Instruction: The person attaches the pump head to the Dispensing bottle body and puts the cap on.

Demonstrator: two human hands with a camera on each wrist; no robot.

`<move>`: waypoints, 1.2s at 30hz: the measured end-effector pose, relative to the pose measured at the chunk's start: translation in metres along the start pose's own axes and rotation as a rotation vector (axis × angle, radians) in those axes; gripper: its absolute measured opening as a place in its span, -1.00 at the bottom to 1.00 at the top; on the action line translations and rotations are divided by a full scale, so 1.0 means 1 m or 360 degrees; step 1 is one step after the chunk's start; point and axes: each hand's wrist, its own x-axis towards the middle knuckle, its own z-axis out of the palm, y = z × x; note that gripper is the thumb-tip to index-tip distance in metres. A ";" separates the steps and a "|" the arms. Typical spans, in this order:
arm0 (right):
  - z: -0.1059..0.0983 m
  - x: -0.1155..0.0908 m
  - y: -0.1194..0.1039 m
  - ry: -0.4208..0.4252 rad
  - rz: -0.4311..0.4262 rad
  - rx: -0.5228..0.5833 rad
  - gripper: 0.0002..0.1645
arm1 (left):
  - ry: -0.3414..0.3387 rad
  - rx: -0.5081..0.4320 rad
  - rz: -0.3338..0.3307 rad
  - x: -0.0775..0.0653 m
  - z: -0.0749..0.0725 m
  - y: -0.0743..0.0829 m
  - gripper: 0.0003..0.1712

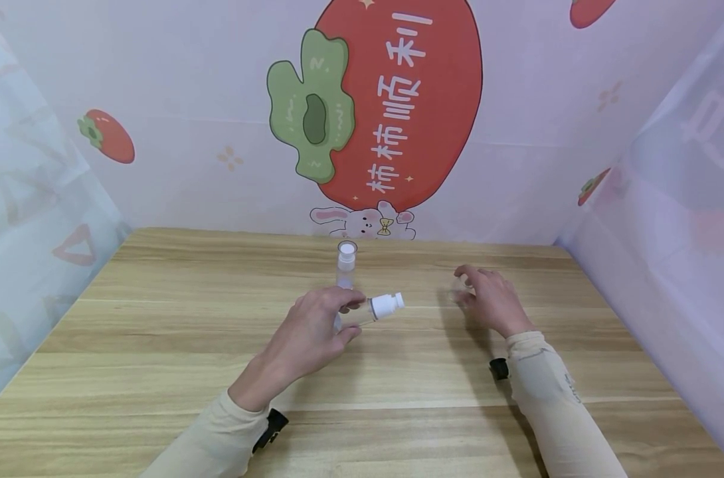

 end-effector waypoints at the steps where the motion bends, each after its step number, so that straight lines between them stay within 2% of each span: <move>1: 0.000 0.000 0.000 0.0015 -0.0013 0.0011 -0.57 | -0.0001 0.0000 -0.0003 0.000 0.000 0.000 -0.56; 8: -0.004 0.001 -0.005 0.0088 -0.0069 0.0053 -0.59 | -0.0005 -0.0005 -0.0005 0.000 0.000 0.000 -0.55; 22: -0.016 0.000 -0.030 0.0113 -0.0102 0.0342 -0.61 | 0.0004 -0.0005 0.0006 0.000 0.001 -0.001 -0.55; 36: -0.027 -0.006 -0.051 0.0149 -0.0282 0.0623 -0.59 | 0.0008 0.0006 -0.0022 0.000 -0.001 0.000 -0.56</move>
